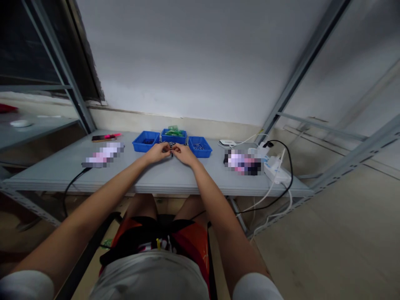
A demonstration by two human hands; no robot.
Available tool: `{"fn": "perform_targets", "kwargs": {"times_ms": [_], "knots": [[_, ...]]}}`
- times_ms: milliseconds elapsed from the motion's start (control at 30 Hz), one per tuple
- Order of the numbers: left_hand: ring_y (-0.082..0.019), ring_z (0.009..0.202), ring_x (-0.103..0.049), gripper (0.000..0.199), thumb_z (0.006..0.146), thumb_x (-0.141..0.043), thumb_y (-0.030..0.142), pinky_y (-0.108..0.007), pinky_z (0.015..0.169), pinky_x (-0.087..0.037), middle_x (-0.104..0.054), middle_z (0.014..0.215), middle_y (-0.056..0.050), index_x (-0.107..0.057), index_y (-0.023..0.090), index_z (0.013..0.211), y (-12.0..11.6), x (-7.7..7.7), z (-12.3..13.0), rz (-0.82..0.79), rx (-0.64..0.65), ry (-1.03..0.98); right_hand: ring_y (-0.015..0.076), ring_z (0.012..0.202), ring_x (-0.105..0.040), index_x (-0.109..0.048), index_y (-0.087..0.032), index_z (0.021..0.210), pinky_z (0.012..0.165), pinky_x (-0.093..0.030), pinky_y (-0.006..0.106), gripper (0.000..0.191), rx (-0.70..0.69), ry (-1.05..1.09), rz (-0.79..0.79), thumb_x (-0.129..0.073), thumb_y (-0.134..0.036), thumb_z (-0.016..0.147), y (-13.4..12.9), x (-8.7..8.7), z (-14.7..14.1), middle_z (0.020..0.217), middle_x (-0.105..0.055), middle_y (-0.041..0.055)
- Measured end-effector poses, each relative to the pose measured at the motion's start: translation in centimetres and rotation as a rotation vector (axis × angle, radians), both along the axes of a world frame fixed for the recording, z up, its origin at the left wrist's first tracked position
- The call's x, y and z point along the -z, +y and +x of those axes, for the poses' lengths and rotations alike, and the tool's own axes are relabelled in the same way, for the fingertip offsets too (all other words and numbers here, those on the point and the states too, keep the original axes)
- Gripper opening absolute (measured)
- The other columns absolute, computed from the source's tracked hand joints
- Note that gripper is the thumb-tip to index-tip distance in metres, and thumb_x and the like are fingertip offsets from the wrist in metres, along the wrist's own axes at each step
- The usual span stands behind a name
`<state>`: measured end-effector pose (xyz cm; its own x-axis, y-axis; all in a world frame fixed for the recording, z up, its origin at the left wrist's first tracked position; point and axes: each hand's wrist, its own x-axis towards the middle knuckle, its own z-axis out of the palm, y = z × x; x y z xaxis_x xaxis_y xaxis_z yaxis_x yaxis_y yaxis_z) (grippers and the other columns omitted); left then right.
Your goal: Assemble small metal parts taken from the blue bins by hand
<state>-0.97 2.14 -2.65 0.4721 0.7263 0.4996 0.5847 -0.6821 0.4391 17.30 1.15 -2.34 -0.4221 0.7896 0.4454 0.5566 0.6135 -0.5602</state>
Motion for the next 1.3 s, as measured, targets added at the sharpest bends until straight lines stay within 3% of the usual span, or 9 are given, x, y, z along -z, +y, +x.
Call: {"fn": "perform_targets", "kwargs": {"times_ms": [200,700,900,1100,1300], "knots": [[-0.015,0.065,-0.054,0.019,0.077,-0.050,0.030,-0.024,0.061,-0.040,-0.063,0.072,-0.003,-0.062,0.015,0.081,0.17,0.06,-0.14,0.004,-0.003,0.060,0.0109,0.067,-0.054,-0.063,-0.015,0.091,0.068,-0.040,0.021,0.022,-0.012,0.011,0.019,-0.048,-0.031,0.086,0.10,-0.07,-0.01,0.077,-0.064,0.0017],[-0.015,0.063,-0.054,0.027,0.084,-0.049,0.037,-0.024,0.059,-0.039,-0.064,0.071,-0.004,-0.066,0.015,0.084,0.08,-0.40,-0.40,0.018,-0.046,0.076,0.0114,0.066,-0.054,-0.062,-0.016,0.087,0.066,-0.039,0.022,0.019,0.071,-0.032,0.016,-0.046,-0.026,0.087,0.66,0.21,0.54,0.072,-0.062,0.0003],[-0.017,0.073,-0.057,0.025,0.087,-0.048,0.032,-0.026,0.068,-0.042,-0.066,0.083,-0.005,-0.068,0.016,0.089,0.40,-0.38,-0.55,0.102,-0.051,0.071,0.0121,0.067,-0.054,-0.064,-0.016,0.089,0.068,-0.039,0.022,0.020,0.083,-0.042,0.014,-0.048,-0.027,0.088,0.77,0.40,0.58,0.075,-0.064,0.0016],[-0.019,0.087,-0.057,0.024,0.088,-0.049,0.029,-0.029,0.082,-0.043,-0.064,0.092,-0.008,-0.069,0.017,0.095,0.27,-0.63,-0.52,0.183,-0.040,0.065,0.0125,0.071,-0.055,-0.066,-0.016,0.090,0.074,-0.039,0.023,0.018,-0.005,-0.095,0.019,-0.049,-0.025,0.087,0.53,0.42,0.30,0.078,-0.064,0.0015],[-0.018,0.081,-0.057,0.025,0.088,-0.049,0.031,-0.028,0.079,-0.043,-0.064,0.086,-0.007,-0.069,0.016,0.091,0.32,-0.81,-0.71,0.162,-0.102,0.005,0.0132,0.072,-0.056,-0.064,-0.016,0.089,0.072,-0.039,0.023,0.020,0.136,0.019,0.101,-0.048,-0.027,0.088,0.41,-0.38,0.47,0.079,-0.065,0.0026]]}}
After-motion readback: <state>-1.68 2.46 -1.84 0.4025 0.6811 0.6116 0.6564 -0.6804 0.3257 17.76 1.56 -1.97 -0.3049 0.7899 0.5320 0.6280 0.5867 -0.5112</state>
